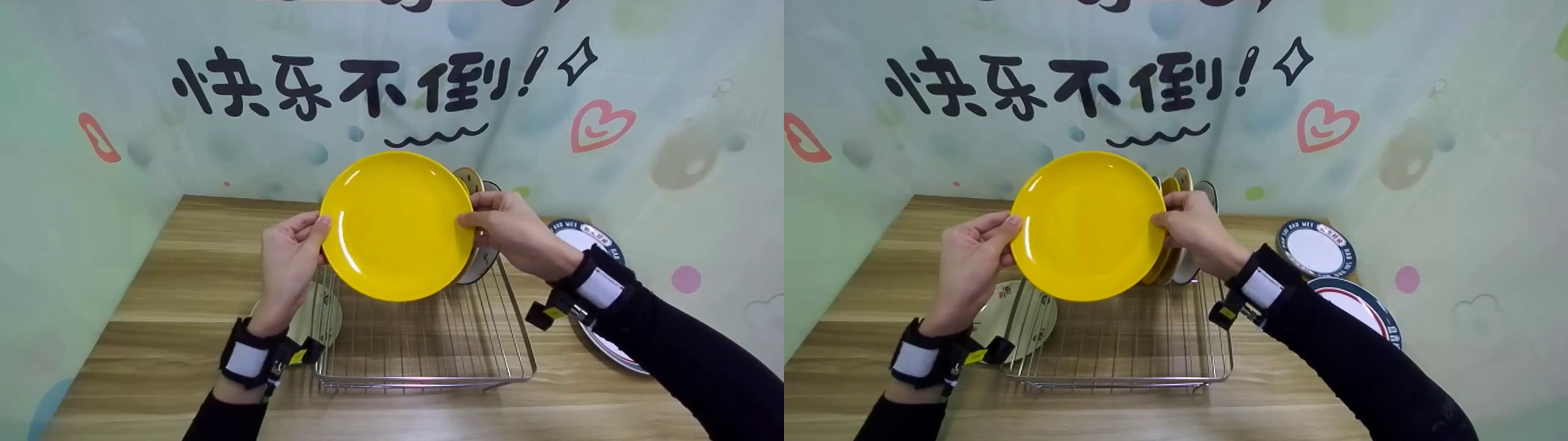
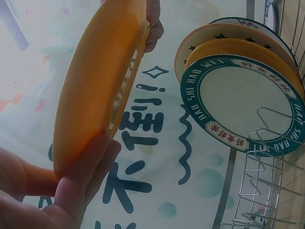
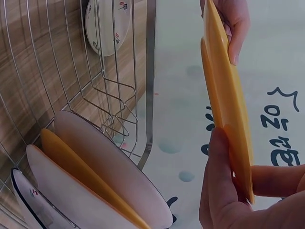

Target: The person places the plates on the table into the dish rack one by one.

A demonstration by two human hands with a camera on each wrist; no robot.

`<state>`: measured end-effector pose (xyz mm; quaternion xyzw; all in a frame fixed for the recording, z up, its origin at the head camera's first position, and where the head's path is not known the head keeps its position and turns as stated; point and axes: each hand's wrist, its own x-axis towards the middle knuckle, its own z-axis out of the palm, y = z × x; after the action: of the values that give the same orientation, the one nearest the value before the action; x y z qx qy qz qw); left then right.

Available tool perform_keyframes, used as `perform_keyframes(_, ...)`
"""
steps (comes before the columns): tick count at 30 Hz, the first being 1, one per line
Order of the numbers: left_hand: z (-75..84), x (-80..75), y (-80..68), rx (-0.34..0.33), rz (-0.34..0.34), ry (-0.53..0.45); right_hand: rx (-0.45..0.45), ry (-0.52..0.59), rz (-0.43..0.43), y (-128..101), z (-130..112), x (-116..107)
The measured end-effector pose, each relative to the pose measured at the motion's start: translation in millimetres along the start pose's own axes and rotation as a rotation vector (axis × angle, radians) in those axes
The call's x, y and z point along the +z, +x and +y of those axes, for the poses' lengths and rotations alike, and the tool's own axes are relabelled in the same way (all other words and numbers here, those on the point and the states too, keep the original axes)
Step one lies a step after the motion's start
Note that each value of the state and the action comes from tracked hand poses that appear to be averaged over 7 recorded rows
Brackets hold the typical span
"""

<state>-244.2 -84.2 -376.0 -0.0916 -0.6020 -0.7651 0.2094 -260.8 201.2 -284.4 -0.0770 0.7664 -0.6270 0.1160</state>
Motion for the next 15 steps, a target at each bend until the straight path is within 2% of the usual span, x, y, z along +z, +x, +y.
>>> perform_keyframes(8,1.7,-1.0,-0.8,-0.003,0.008,0.024,-0.004,-0.098,-0.063,-0.7,-1.0,-2.3)
perform_keyframes(15,2.9,-0.6,-0.6,-0.005,-0.004,-0.004,-0.017,-0.123,-0.049,-1.4,-3.9,-0.3)
